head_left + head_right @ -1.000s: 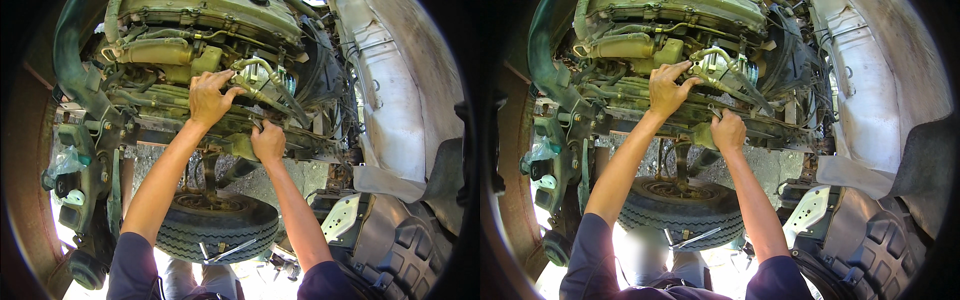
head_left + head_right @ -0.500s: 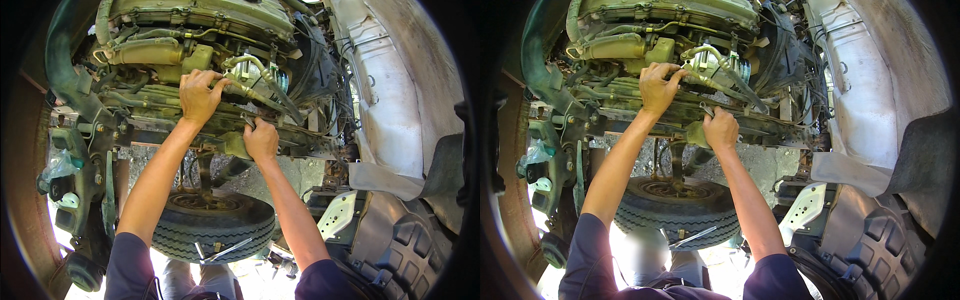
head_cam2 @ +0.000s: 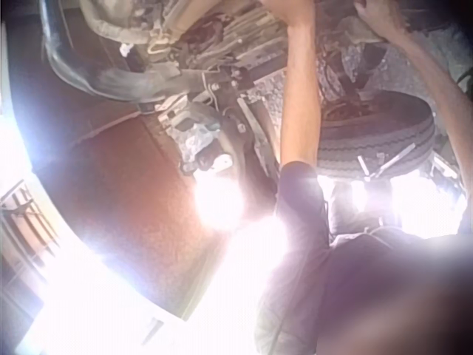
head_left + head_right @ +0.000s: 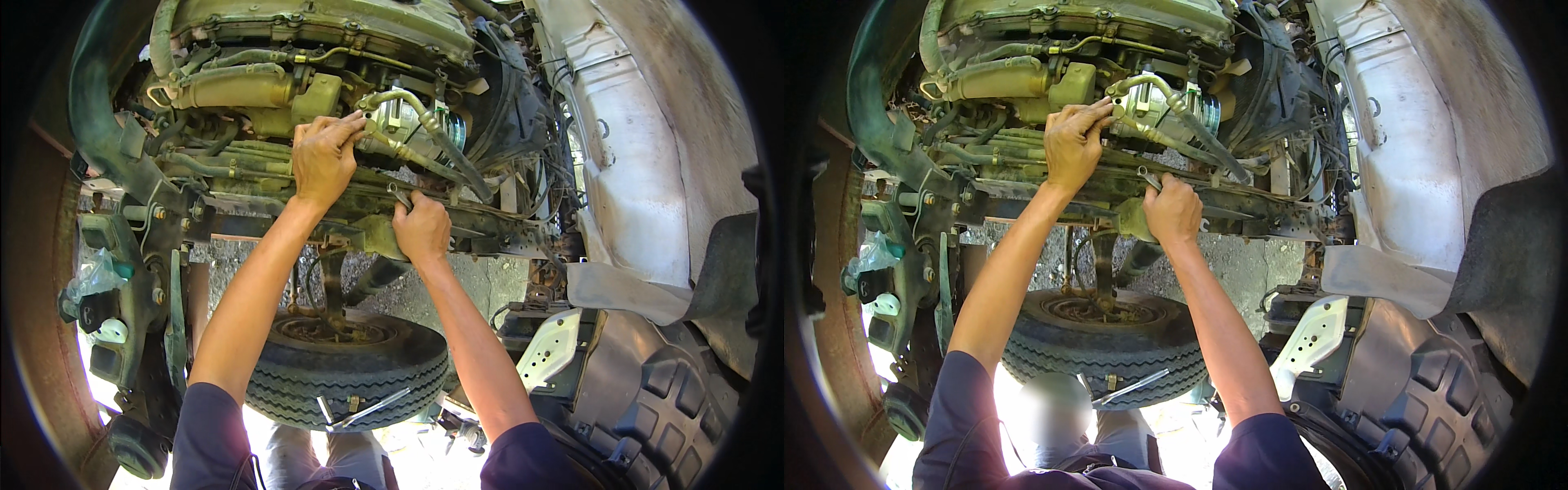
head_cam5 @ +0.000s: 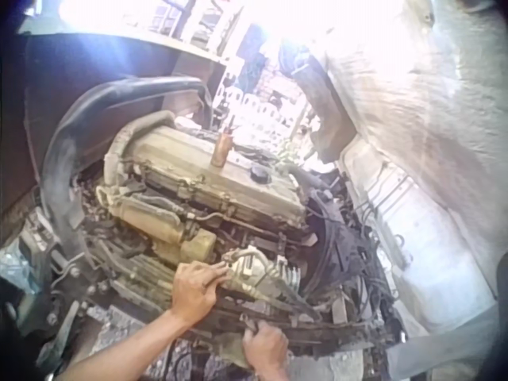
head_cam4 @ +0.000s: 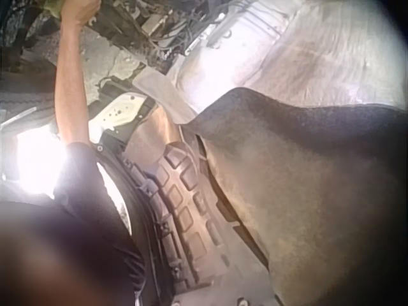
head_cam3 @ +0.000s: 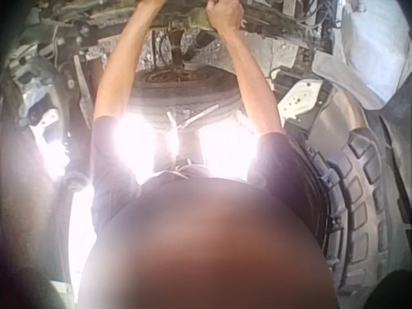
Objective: The person works under a raised vehicle, using a wrench and screwdriver to adjust engine components and hoses. They then place a mat under the vehicle and continue working on the undercarriage.
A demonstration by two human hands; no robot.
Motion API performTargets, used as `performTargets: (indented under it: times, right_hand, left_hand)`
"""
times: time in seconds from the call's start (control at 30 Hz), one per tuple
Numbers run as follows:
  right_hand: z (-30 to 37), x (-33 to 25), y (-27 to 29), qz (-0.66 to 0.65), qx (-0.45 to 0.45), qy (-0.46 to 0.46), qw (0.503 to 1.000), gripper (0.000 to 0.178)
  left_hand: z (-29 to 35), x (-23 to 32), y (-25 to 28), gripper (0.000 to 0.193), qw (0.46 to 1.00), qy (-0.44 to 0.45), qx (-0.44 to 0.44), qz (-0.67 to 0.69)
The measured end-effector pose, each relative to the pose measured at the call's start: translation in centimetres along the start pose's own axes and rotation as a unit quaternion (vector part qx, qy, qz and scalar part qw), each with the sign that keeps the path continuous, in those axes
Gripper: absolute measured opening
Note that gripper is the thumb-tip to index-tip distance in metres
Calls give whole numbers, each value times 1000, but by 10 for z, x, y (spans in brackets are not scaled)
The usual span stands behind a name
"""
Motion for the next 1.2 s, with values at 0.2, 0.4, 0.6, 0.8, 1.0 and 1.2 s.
performTargets:
  times: [0.2, 0.4, 0.6, 0.8, 1.0, 1.2]
  right_hand:
    - [1, 0, -2, 13, -10, 1, 1000, 22]
    - [0, -1, -2, 15, -11, 4, 1000, 22]
    - [0, -2, -1, 17, -13, 2, 1000, 22]
    - [1, -2, 0, 13, -14, 2, 1000, 22]
    - [0, -1, -2, 19, -21, -1, 1000, 23]
    - [0, -1, -2, 14, -13, 2, 1000, 23]
  left_hand:
    - [4, -14, -9, 16, 995, 56, -45, -70]
    - [5, -4, -5, 22, 1000, 13, 9, -4]
    - [8, -19, -7, 24, 994, 65, -41, -74]
    - [5, -6, -3, 17, 1000, 10, -2, -2]
    - [5, -15, -6, 19, 998, 49, -40, -25]
    - [6, -7, -4, 18, 1000, 26, -9, -11]
Point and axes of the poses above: each hand's wrist, its own z-axis away from the middle knuckle, its own y-axis out of the back of the hand, x = y × z, the point moved 10 cm from there along -z, towards the middle knuckle, and after that the axes turned 10 degrees about -z, right-handed, at the moved point
